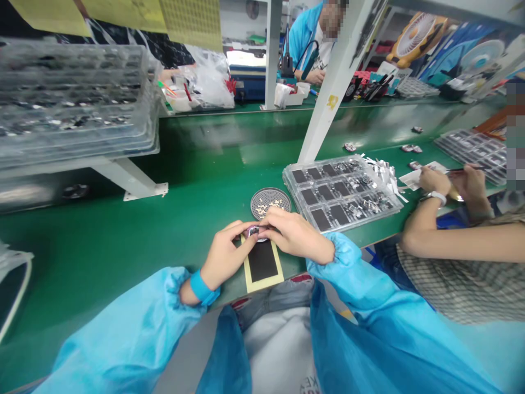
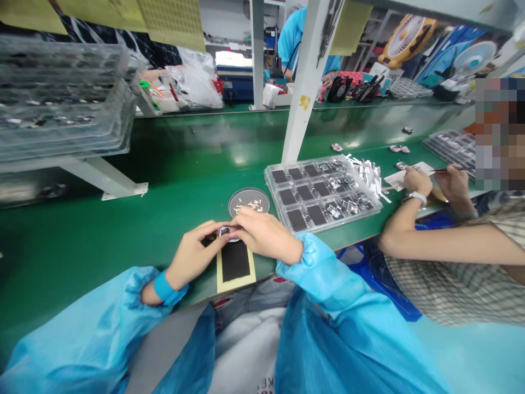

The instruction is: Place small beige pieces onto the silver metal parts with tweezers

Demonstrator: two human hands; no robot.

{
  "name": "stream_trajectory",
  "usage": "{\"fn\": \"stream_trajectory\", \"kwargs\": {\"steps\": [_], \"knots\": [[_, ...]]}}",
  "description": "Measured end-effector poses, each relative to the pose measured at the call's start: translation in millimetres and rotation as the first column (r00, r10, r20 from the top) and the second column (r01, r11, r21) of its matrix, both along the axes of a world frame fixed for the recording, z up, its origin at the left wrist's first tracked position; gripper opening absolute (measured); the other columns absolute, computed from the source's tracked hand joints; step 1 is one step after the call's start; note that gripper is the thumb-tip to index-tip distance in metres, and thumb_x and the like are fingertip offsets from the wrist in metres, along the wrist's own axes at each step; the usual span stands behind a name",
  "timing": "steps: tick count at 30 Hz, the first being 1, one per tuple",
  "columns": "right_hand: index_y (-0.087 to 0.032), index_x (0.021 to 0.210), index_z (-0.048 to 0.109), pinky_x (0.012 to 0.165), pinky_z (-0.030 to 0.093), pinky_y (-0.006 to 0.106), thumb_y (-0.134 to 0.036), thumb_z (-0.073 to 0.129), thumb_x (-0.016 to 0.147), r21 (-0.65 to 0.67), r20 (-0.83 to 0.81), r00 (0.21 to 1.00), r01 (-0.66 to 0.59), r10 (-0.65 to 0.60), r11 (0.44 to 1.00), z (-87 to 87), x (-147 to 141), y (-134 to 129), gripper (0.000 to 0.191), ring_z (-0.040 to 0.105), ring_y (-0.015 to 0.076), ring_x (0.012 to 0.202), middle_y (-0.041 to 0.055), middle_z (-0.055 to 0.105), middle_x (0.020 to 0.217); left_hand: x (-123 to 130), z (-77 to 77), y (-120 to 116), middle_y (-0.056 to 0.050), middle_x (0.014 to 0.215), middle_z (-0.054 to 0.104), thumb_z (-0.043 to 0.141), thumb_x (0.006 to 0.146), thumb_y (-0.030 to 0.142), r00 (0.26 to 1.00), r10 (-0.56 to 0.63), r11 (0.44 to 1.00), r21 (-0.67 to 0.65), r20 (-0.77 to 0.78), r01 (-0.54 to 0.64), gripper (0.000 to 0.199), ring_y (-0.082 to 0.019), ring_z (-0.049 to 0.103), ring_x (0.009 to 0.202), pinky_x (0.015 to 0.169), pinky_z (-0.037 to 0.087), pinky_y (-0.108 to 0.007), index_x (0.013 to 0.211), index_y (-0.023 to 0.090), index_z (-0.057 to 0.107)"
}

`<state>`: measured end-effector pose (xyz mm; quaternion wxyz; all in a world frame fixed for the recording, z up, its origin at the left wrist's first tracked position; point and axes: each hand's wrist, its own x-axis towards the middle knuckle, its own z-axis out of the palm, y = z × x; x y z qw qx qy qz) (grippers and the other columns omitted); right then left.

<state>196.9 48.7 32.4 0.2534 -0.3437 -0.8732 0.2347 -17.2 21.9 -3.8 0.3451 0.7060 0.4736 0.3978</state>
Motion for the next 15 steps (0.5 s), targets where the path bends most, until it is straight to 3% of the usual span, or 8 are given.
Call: {"fn": "stream_trajectory", "kwargs": {"steps": [3, 5, 8, 10, 12, 15], "knots": [[-0.021, 0.1, 0.063, 0.077, 0.049, 0.028, -0.027, 0.059, 0.101, -0.015, -0.08, 0.997, -0.007, 0.005, 1.0, 3.8, 2, 9, 0.007, 0.06, 0.0166, 0.087, 0.0032, 0.062, 0.097, -1, -1.2, 2, -0.003, 0.089, 0.067, 0.064, 0.095, 0.032, 1.0, 0.013, 1.0, -0.02, 0.0, -0.013, 0.023, -0.017, 0.057, 0.079, 0.07, 0.043, -0.028, 0.111, 0.021, 0.076], [-0.021, 0.098, 0.064, 0.077, 0.048, 0.029, -0.025, 0.059, 0.101, 0.03, -0.078, 0.993, 0.089, -0.087, 0.996, 5.0, 2, 22, 0.007, 0.061, 0.0169, 0.086, 0.0038, 0.062, 0.097, -2, -2.0, 5, -0.004, 0.095, 0.069, 0.065, 0.094, 0.033, 0.999, 0.035, 0.999, -0.03, -0.004, -0.035, 0.025, -0.018, 0.059, 0.082, 0.073, 0.045, -0.029, 0.113, 0.021, 0.076], [-0.017, 0.093, 0.068, 0.07, 0.045, 0.032, -0.019, 0.057, 0.1, 0.129, 0.178, 0.938, 0.276, -0.296, 0.952, 5.6, 2, 44, 0.014, 0.062, 0.0193, 0.079, 0.0086, 0.063, 0.096, -7, -4.5, 12, -0.003, 0.094, 0.069, 0.067, 0.092, 0.034, 0.994, 0.111, 0.993, -0.036, -0.01, -0.112, 0.03, -0.018, 0.059, 0.081, 0.076, 0.046, -0.029, 0.118, 0.021, 0.073], [-0.017, 0.094, 0.072, 0.067, 0.043, 0.033, -0.02, 0.057, 0.1, 0.176, 0.3, 0.886, 0.312, -0.353, 0.934, 7.3, 5, 52, 0.017, 0.063, 0.0206, 0.077, 0.0105, 0.064, 0.098, -15, -8.0, 20, -0.002, 0.091, 0.068, 0.066, 0.091, 0.035, 0.984, 0.175, 0.984, -0.023, -0.026, -0.176, 0.032, -0.018, 0.06, 0.08, 0.078, 0.046, -0.029, 0.12, 0.02, 0.072], [-0.019, 0.101, 0.074, 0.069, 0.044, 0.033, -0.026, 0.058, 0.101, 0.204, 0.248, 0.889, 0.34, -0.384, 0.918, 11.3, 11, 47, 0.017, 0.064, 0.0222, 0.083, 0.0099, 0.066, 0.101, -25, -13.1, 31, -0.003, 0.091, 0.068, 0.064, 0.093, 0.037, 0.975, 0.213, 0.977, 0.008, -0.066, -0.213, 0.033, -0.018, 0.061, 0.082, 0.08, 0.047, -0.029, 0.12, 0.02, 0.071], [-0.02, 0.103, 0.073, 0.076, 0.047, 0.033, -0.032, 0.061, 0.101, 0.161, 0.014, 0.909, 0.409, -0.417, 0.898, 19.0, 26, 19, 0.018, 0.064, 0.0216, 0.089, 0.0072, 0.066, 0.097, -45, -21.2, 63, -0.004, 0.097, 0.07, 0.064, 0.091, 0.04, 0.951, 0.291, 0.957, 0.045, -0.103, -0.288, 0.035, -0.021, 0.063, 0.088, 0.085, 0.049, -0.031, 0.12, 0.021, 0.072]]}}
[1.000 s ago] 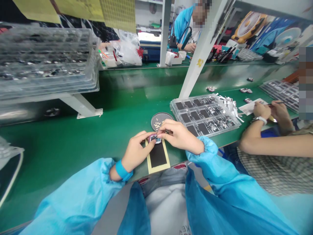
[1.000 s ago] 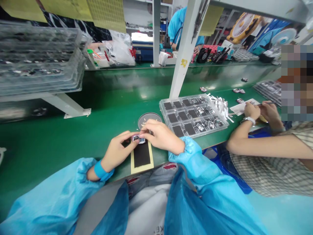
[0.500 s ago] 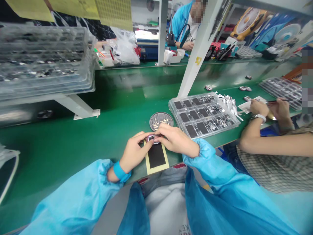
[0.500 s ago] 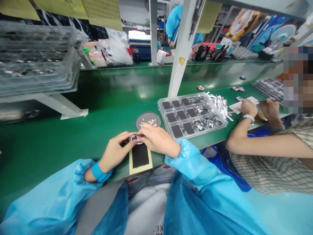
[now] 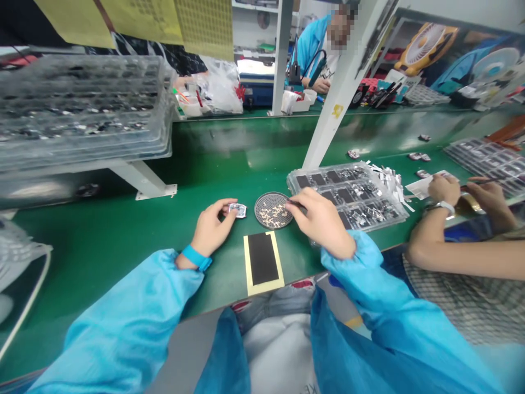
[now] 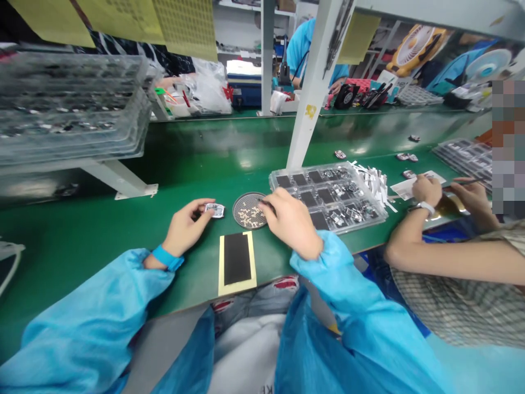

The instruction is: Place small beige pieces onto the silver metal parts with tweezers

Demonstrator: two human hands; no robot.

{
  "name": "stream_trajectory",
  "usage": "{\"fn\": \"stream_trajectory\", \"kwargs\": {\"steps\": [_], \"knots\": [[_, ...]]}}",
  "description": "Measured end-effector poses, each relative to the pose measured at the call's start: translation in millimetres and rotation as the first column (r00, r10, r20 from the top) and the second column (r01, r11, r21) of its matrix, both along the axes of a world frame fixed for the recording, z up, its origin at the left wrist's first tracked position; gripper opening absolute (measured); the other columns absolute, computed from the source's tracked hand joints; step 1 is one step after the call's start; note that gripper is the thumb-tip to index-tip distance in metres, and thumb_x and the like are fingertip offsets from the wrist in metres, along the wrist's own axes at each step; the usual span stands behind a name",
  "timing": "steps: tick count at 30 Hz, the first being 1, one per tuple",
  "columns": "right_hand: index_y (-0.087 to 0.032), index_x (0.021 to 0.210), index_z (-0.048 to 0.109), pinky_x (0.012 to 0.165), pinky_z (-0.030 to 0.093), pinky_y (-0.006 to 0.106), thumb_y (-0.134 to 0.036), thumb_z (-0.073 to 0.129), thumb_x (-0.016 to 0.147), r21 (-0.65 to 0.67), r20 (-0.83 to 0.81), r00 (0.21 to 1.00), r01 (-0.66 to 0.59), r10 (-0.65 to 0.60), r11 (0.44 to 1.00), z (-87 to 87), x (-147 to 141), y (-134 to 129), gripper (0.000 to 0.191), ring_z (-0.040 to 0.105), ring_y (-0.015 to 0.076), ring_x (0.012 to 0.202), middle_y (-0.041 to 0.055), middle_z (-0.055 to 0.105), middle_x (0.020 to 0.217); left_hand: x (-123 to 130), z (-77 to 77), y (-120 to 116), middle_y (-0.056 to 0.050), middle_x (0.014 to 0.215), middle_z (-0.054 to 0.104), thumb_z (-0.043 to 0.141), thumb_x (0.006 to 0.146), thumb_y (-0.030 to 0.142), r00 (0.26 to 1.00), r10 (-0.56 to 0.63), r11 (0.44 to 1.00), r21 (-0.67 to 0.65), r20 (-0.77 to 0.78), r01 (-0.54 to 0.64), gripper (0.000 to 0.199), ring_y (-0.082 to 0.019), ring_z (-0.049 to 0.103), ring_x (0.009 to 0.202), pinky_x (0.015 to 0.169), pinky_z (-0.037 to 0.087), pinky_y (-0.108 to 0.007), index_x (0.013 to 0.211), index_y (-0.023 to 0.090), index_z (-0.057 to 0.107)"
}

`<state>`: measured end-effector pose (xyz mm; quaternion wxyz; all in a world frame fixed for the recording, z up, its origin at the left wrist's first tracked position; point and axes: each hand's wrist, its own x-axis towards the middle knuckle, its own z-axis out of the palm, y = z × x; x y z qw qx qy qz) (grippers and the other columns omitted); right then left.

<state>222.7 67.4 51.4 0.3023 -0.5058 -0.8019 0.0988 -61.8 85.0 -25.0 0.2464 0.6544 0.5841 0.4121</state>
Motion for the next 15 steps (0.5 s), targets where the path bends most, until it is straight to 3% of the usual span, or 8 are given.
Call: {"fn": "stream_trajectory", "kwargs": {"steps": [4, 6, 8, 11, 15], "knots": [[-0.021, 0.094, 0.074, 0.071, 0.047, 0.03, -0.031, 0.063, 0.1, -0.18, -0.312, 0.942, -0.184, 0.122, 0.966, 0.1, 15, -55, 0.016, 0.061, 0.0156, 0.077, 0.0024, 0.065, 0.085, -22, -2.7, 64, -0.01, 0.107, 0.072, 0.059, 0.093, 0.044, 0.985, 0.16, 0.987, -0.008, 0.059, -0.16, 0.044, -0.026, 0.066, 0.101, 0.096, 0.051, -0.037, 0.124, 0.014, 0.07], [-0.022, 0.093, 0.075, 0.065, 0.045, 0.029, -0.031, 0.063, 0.1, -0.302, -0.385, 0.915, -0.248, 0.12, 0.921, -5.2, 17, -75, 0.016, 0.06, 0.0143, 0.073, 0.0013, 0.065, 0.082, -27, -1.6, 90, -0.014, 0.124, 0.068, 0.058, 0.094, 0.046, 0.965, 0.254, 0.967, -0.005, 0.057, -0.254, 0.051, -0.031, 0.06, 0.119, 0.109, 0.043, -0.045, 0.134, 0.015, 0.064], [-0.024, 0.098, 0.076, 0.064, 0.046, 0.029, -0.031, 0.061, 0.1, -0.38, -0.4, 0.911, -0.267, 0.103, 0.886, -11.7, 16, -87, 0.016, 0.06, 0.0144, 0.073, 0.0013, 0.065, 0.084, -28, -2.4, 99, -0.017, 0.142, 0.057, 0.061, 0.093, 0.045, 0.949, 0.311, 0.95, 0.016, 0.047, -0.312, 0.06, -0.036, 0.047, 0.136, 0.119, 0.031, -0.053, 0.144, 0.015, 0.055], [-0.027, 0.115, 0.073, 0.071, 0.05, 0.03, -0.026, 0.057, 0.102, -0.397, -0.363, 0.925, -0.263, 0.113, 0.879, -21.0, 9, -86, 0.021, 0.063, 0.016, 0.081, 0.0021, 0.066, 0.092, -22, -8.8, 85, -0.016, 0.152, 0.048, 0.063, 0.091, 0.04, 0.962, 0.269, 0.961, 0.055, 0.043, -0.271, 0.065, -0.034, 0.037, 0.145, 0.124, 0.023, -0.052, 0.15, 0.016, 0.049], [-0.027, 0.131, 0.064, 0.093, 0.053, 0.038, -0.018, 0.048, 0.103, -0.308, -0.28, 0.945, -0.254, 0.168, 0.917, -33.1, -5, -71, 0.033, 0.065, 0.0208, 0.103, 0.0057, 0.067, 0.109, -6, -9.0, 29, -0.011, 0.151, 0.051, 0.063, 0.09, 0.04, 0.987, 0.146, 0.987, 0.05, 0.071, -0.15, 0.059, -0.029, 0.042, 0.143, 0.125, 0.027, -0.048, 0.145, 0.02, 0.055]]}}
